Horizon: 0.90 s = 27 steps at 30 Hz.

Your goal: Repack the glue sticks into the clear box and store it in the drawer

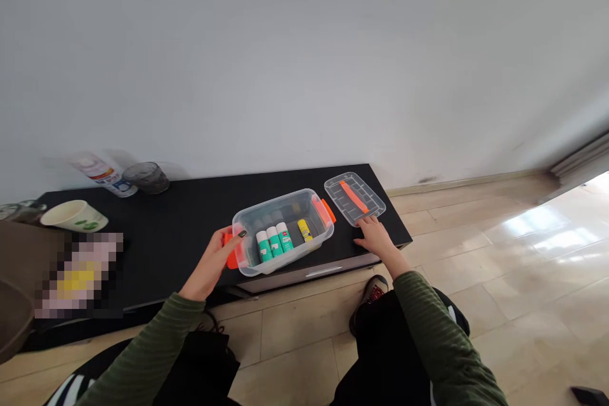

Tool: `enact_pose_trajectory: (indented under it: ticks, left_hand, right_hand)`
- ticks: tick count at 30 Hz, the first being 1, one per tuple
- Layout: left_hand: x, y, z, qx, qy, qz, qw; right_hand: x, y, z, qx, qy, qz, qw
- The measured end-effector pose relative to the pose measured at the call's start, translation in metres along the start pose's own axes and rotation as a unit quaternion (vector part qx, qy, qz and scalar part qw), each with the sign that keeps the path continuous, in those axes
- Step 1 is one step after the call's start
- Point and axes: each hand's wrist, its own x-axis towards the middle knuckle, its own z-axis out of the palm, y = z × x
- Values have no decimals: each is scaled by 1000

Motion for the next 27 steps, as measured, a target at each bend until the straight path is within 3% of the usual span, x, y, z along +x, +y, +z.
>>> enact_pose_trajectory:
  ticks: [3, 7, 11, 14, 16, 19, 21, 23, 25, 27]
  left_hand:
    - [-6, 6, 2, -2, -14, 12, 1000]
    - [-9, 14, 4, -14, -36, 31, 999]
    - [-3, 11, 1, -13, -37, 44, 998]
    - [1, 8, 0, -20, -41, 45, 998]
    - [3, 7, 0, -24, -45, 46, 998]
    - [5, 7, 1, -35, -53, 48, 997]
    - [7, 8, 2, -42, -57, 48, 996]
    - [9, 9, 3, -41, -55, 41, 997]
    - [11, 11, 4, -35, -50, 32, 998]
    - [13, 12, 6, -27, -48, 28, 998]
  right_hand:
    - [-12, 2, 8, 25, 11, -34, 999]
    - [-29, 4, 9, 24, -21, -109, 993]
    - [-40, -5, 11, -85, -41, -107, 990]
    - [-45, -14, 8, -97, -45, -111, 988]
    - [-48, -16, -1, -73, -1, -131, 989]
    - [-52, -12, -25, 8, 180, -149, 972]
    - [-51, -7, -45, 81, 326, -107, 936]
    - [-46, -5, -62, 177, 453, -31, 873]
    - [-36, -7, -76, 314, 540, 24, 781]
    - [-22, -14, -83, 472, 559, 42, 680]
